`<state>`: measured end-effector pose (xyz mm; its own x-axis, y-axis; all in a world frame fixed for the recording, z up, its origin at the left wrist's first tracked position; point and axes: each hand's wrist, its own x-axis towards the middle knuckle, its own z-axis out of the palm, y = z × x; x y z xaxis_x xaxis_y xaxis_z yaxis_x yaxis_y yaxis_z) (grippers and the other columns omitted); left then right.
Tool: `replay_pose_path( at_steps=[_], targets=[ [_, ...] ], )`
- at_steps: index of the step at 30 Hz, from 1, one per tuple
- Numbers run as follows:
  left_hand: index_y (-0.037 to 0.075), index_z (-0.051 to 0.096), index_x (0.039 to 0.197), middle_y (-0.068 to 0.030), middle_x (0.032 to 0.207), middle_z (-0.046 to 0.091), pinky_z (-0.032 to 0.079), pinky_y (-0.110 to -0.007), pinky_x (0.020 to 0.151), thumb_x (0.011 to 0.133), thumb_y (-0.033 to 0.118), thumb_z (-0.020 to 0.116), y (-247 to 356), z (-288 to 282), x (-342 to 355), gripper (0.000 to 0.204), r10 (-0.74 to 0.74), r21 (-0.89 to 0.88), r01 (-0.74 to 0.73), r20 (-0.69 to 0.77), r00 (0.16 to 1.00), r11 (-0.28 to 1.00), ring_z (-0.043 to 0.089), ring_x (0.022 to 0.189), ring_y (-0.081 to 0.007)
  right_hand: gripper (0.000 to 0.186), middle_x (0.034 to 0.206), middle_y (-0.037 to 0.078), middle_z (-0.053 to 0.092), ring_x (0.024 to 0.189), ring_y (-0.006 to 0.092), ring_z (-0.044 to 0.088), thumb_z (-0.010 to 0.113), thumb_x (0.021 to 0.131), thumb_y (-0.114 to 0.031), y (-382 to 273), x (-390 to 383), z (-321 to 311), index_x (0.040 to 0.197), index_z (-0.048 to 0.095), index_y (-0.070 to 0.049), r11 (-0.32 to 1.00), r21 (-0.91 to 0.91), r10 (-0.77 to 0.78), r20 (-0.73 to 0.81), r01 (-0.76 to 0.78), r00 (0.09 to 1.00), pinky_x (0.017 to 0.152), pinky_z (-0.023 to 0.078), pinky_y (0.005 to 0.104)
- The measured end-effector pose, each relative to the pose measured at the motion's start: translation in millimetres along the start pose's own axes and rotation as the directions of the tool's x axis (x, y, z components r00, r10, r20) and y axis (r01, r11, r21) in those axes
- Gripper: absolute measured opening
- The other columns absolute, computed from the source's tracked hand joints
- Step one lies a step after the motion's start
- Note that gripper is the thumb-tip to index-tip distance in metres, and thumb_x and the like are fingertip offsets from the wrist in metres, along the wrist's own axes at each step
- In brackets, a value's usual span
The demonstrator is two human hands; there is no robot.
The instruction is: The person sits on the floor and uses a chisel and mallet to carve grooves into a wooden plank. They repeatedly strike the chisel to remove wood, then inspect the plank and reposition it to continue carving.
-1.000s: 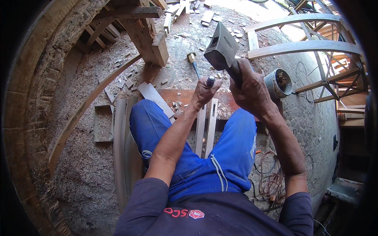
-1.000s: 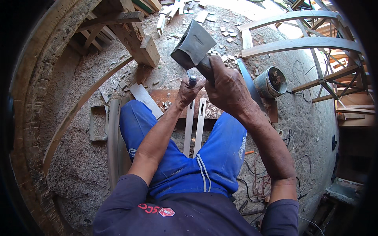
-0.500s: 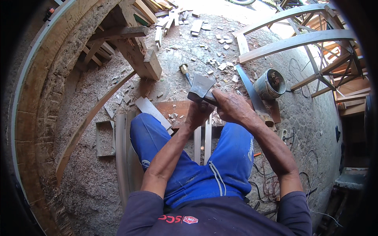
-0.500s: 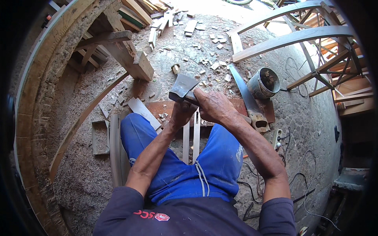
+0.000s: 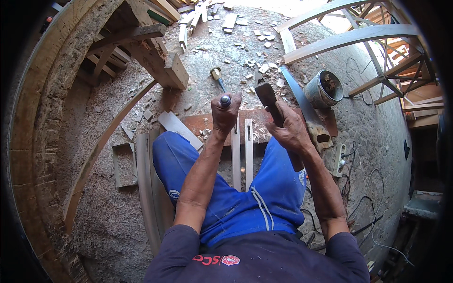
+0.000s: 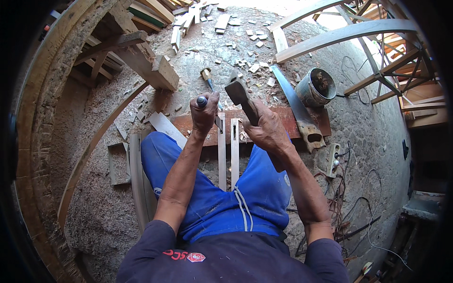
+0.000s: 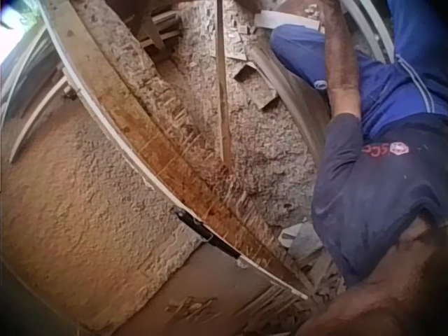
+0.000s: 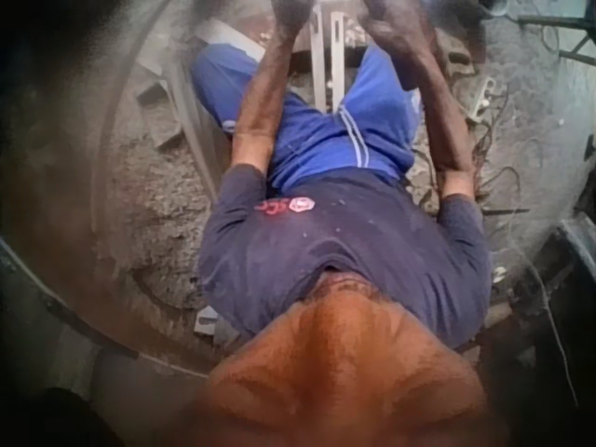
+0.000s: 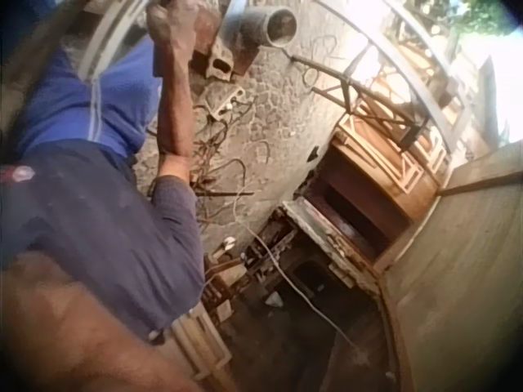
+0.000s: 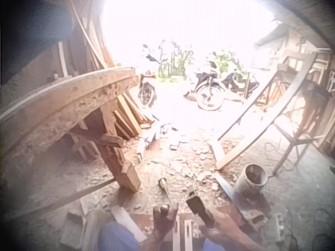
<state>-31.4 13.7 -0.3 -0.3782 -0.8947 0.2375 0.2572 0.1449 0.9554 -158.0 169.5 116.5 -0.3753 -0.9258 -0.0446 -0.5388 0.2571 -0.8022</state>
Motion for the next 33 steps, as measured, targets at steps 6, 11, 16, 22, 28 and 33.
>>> replay_pose_path(
  at_steps=[6,11,16,22,28,33],
  targets=[
    [0.007,0.047,0.06,0.0086,0.058,0.04,0.029,-0.028,0.048,0.097,0.009,0.069,-11,-2,-4,0.043,-0.034,-0.025,0.033,-0.021,0.999,0.999,0.034,0.056,-0.0019,0.038,0.095,0.01,0.064,0.088,0.0197,0.064,0.069,0.084,-0.013,-8,-4,5,0.12,0.061,-0.003,0.998,0.065,-0.014,0.029,0.012,0.999,0.083,0.051,0.035],
    [0.004,0.047,0.063,0.0023,0.057,0.043,0.033,-0.031,0.049,0.095,0.009,0.07,-15,8,-10,0.04,0.11,0.125,-0.107,-0.022,0.994,0.986,0.036,0.057,-0.0059,0.038,0.094,0.017,0.066,0.088,0.0286,0.068,0.068,0.085,-0.012,-10,-7,2,0.121,0.06,-0.002,0.999,0.001,-0.051,0.037,0.051,0.998,0.081,0.052,0.0392],
    [0.001,0.052,0.066,-0.0066,0.057,0.048,0.039,-0.034,0.052,0.086,0.006,0.071,-23,9,-13,0.028,0.225,0.242,-0.222,0.014,0.974,0.945,0.044,0.055,-0.01,0.029,0.086,0.026,0.067,0.085,0.0457,0.069,0.062,0.088,-0.008,-44,9,-16,0.114,0.05,-0.003,0.933,-0.247,-0.243,0.11,0.263,0.964,0.073,0.053,0.0535],
    [0.002,0.066,0.107,-0.0096,0.099,0.068,0.053,-0.04,0.081,0.089,0.004,0.072,-30,10,-12,0.019,0.542,0.509,-0.554,0.19,0.819,0.659,0.066,0.092,-0.0231,0.023,0.08,0.027,0.066,0.08,0.046,0.069,0.057,0.086,0.0,-40,25,-8,0.106,0.047,-0.004,0.779,-0.545,-0.134,0.339,0.31,0.931,0.072,0.052,0.056],
    [0.001,0.063,0.063,0.0042,0.059,0.053,0.04,-0.029,0.052,0.091,0.008,0.074,-18,1,-5,0.03,-0.007,0.125,-0.022,0.225,0.974,0.992,0.049,0.063,-0.002,0.025,0.079,0.026,0.066,0.078,0.0472,0.068,0.06,0.088,-0.005,-70,21,-22,0.108,0.045,-0.004,0.841,-0.333,-0.418,0.1,0.426,0.903,0.067,0.053,0.0537],
    [0.005,0.067,0.118,-0.0138,0.111,0.071,0.054,-0.039,0.091,0.084,0.003,0.075,-29,2,-5,0.034,0.348,0.298,-0.445,0.328,0.879,0.845,0.068,0.105,-0.0329,0.023,0.086,0.029,0.068,0.085,0.0479,0.068,0.058,0.083,0.001,-32,30,0,0.104,0.048,0.004,0.784,-0.549,-0.109,0.337,0.289,0.935,0.073,0.052,0.0581]
  ],
)
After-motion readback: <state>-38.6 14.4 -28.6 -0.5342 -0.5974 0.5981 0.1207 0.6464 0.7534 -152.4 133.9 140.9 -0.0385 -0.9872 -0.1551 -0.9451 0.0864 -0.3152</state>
